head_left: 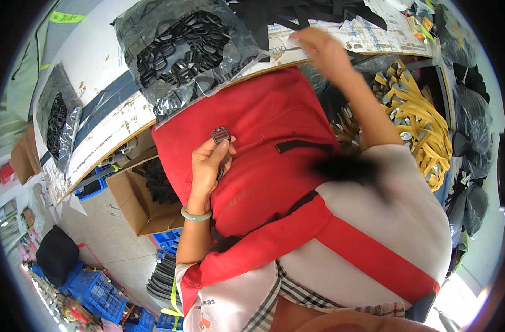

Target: Threading nylon straps through plastic buckles at a factory workstation.

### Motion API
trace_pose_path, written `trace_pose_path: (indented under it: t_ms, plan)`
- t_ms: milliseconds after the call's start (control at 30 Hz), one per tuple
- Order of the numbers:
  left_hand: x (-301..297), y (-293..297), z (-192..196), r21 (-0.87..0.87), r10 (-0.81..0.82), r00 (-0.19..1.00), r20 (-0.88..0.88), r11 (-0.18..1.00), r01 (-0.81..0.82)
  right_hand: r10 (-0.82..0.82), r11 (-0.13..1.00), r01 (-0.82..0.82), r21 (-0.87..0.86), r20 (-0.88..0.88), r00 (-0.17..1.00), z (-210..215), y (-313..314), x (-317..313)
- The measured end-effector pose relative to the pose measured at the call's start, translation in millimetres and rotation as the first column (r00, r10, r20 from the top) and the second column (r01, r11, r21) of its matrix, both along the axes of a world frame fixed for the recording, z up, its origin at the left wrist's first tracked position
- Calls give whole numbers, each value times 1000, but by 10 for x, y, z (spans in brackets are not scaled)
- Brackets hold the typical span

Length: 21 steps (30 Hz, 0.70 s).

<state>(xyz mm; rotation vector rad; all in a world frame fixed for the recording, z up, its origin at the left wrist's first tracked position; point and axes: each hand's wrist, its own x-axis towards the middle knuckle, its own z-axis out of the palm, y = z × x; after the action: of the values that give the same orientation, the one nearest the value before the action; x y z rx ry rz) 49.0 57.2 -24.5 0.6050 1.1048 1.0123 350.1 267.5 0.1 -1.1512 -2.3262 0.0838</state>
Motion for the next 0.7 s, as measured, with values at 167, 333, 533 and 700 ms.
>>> trace_pose_path:
  t_ms: [167,333,533,700]
  plan:
    - [3,27,-3,-9,-21,1000,11,1000,21,-46,984,-24,177,380,924,7,521,391]
    - [33,-4,-20,18,-11,999,-36,1000,12,176,928,-245,282,248,953,302,556,114]
    - [51,69,150,58,72,993,-96,996,-67,235,967,-214,140,-150,960,805,-194,-603]
    - [81,109,365,156,154,976,-155,979,-130,249,710,-452,-540,-408,878,1051,-1013,-1132]
